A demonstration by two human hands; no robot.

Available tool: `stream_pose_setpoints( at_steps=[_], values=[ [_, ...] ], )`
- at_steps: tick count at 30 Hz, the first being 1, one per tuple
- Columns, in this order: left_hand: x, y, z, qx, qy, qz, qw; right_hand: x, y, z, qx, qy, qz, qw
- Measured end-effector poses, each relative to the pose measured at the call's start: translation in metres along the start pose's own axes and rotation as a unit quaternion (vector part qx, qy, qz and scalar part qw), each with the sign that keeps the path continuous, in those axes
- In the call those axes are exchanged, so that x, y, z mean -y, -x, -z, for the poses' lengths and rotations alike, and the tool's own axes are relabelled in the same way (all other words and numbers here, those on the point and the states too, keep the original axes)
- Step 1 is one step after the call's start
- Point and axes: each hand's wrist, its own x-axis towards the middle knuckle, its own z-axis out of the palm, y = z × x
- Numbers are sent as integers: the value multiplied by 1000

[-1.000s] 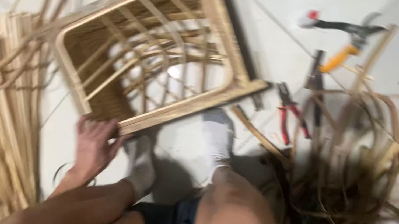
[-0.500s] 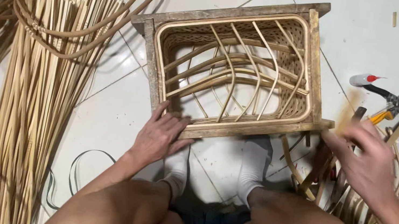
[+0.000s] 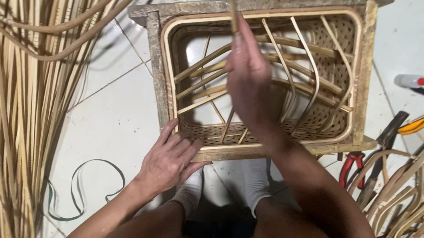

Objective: The person assembles a rectangular basket by inserting thin wooden strips into a wooden frame. They use a hammer to tap the strips into place and apply glue to secure the joints. The person repeatedly adjusts the strips and hammers them to ensure a tight fit.

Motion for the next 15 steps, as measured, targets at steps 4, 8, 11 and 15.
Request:
stream_pose_setpoints(
  at_steps=[4,8,11,15],
  values=[
    [5,5,-4,25,4,-4,1000,-22,8,-14,-18,127,-67,989],
    [6,3,-6,22,9,-8,1000,-32,9,-10,-20,37,-61,997],
    [4,2,-4,21,7,-6,1000,-37,11,-12,-34,-32,-45,998],
    [4,-7,4,-24,58,-14,998,-34,14,-10,-39,39,-41,998]
  ],
)
